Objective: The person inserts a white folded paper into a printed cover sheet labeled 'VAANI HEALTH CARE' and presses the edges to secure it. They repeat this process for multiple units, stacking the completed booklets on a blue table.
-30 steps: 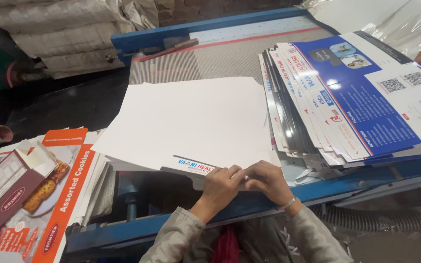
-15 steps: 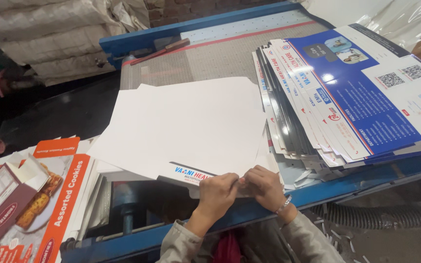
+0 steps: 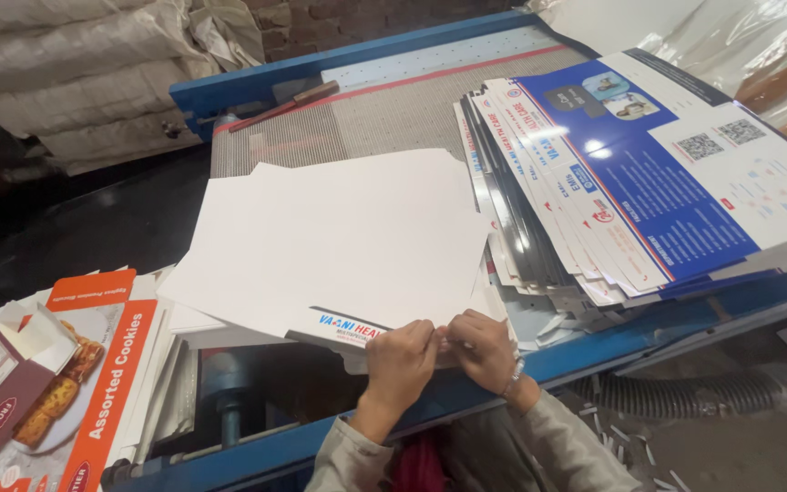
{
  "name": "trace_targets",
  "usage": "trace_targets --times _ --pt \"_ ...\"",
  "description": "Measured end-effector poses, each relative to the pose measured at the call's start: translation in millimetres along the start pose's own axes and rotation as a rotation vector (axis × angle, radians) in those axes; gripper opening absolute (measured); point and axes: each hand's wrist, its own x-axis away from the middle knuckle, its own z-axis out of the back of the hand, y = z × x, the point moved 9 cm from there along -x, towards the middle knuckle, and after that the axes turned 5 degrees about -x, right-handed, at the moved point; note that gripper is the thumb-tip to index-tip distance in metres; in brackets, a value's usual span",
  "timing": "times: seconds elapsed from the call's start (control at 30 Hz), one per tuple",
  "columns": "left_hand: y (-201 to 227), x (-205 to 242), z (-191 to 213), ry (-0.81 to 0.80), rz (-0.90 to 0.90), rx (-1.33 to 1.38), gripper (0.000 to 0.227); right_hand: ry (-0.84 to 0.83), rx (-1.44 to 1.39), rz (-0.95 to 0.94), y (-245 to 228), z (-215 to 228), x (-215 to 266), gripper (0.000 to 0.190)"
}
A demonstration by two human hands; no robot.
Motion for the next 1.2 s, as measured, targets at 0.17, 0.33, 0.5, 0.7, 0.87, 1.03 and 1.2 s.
trace_targets --times 0.17,0.33,0.5,0.7,0.87,1.03,1.2 --pt "-19.0 13.0 55.6 0.114 -0.41 -0.113 0.018 0.198 -0.297 -0.107 19.2 26.2 8.4 0.014" --pt "-107.4 0.7 137.6 0.244 -0.292 -0.45 0.01 0.255 -0.629 -0.053 3.2 35.7 -9.5 0.009" --pt "-140.4 19.2 231.4 0.683 0.165 -0.513 0.069 0.889 0.306 0.029 5.9 190.5 -52.8 0.015" --pt "-122.1 16.3 122.4 0.371 0.141 -0.375 0.078 1.085 0.547 0.063 142.4 416.1 -52.7 0.032" --pt "-127.6 15.9 34.6 0.103 0.1 -0.28 0.068 1.226 0.684 -0.12 215.7 512.2 37.7 0.019" --pt "-142.9 23.9 9.6 -0.052 0.172 -0.176 0.06 1.333 0.529 -0.531 270.4 515.9 116.4 0.016" --pt "-139.1 21.1 8.3 -0.055 0.085 -0.21 0.051 1.056 1.149 -0.582 268.7 492.5 114.3 0.03"
